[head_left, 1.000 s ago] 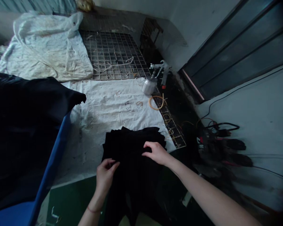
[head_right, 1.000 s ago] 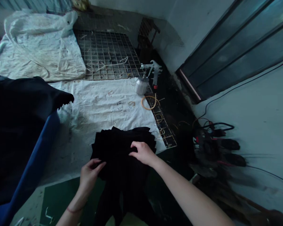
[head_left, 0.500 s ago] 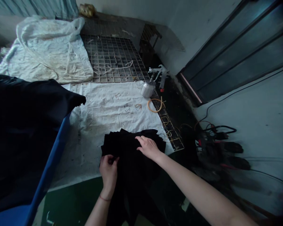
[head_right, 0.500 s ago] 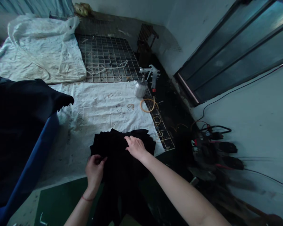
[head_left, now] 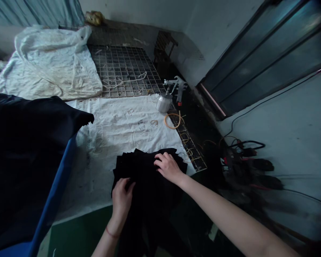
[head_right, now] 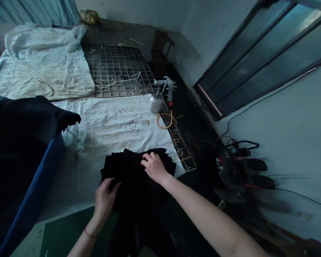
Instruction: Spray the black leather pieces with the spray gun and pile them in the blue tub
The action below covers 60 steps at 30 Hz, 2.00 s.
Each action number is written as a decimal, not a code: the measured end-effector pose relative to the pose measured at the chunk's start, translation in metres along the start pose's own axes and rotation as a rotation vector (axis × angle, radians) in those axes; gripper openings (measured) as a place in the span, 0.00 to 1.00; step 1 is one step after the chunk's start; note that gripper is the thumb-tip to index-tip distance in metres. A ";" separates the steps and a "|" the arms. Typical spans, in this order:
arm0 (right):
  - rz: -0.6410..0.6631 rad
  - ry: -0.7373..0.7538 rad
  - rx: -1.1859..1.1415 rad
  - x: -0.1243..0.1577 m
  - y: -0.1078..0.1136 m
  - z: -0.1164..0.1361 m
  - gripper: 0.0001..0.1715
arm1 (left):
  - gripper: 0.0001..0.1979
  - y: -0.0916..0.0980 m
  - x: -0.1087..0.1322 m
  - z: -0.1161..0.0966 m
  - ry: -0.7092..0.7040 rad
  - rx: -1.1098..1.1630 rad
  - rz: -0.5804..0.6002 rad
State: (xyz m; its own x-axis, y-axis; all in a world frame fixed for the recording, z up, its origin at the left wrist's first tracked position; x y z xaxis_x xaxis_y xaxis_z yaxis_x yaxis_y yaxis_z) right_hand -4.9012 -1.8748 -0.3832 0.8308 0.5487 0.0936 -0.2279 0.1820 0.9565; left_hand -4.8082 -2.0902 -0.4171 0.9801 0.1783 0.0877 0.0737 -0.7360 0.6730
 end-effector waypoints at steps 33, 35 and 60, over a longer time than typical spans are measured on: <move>0.531 -0.171 -0.260 -0.015 0.005 -0.012 0.24 | 0.18 -0.007 0.021 0.016 0.509 0.326 0.096; 0.477 -0.190 -0.125 -0.023 -0.004 -0.007 0.23 | 0.16 -0.009 0.015 0.020 0.497 0.111 0.059; 0.152 -0.032 0.093 0.008 -0.007 0.021 0.11 | 0.17 -0.005 -0.014 -0.005 -0.158 -0.473 0.126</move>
State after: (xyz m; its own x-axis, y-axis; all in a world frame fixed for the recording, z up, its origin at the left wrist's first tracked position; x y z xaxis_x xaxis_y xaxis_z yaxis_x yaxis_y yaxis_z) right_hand -4.8823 -1.8884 -0.3834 0.8066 0.5375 0.2460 -0.3053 0.0224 0.9520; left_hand -4.8230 -2.0856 -0.4180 0.9946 -0.0199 0.1021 -0.1023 -0.3627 0.9263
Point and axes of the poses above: each hand's wrist, its own x-axis away from the middle knuckle, its own y-axis out of the back of the hand, z = x × y, the point moved 4 cm from there along -x, towards the middle knuckle, and after that the axes turned 4 degrees about -x, right-handed, at the moved point
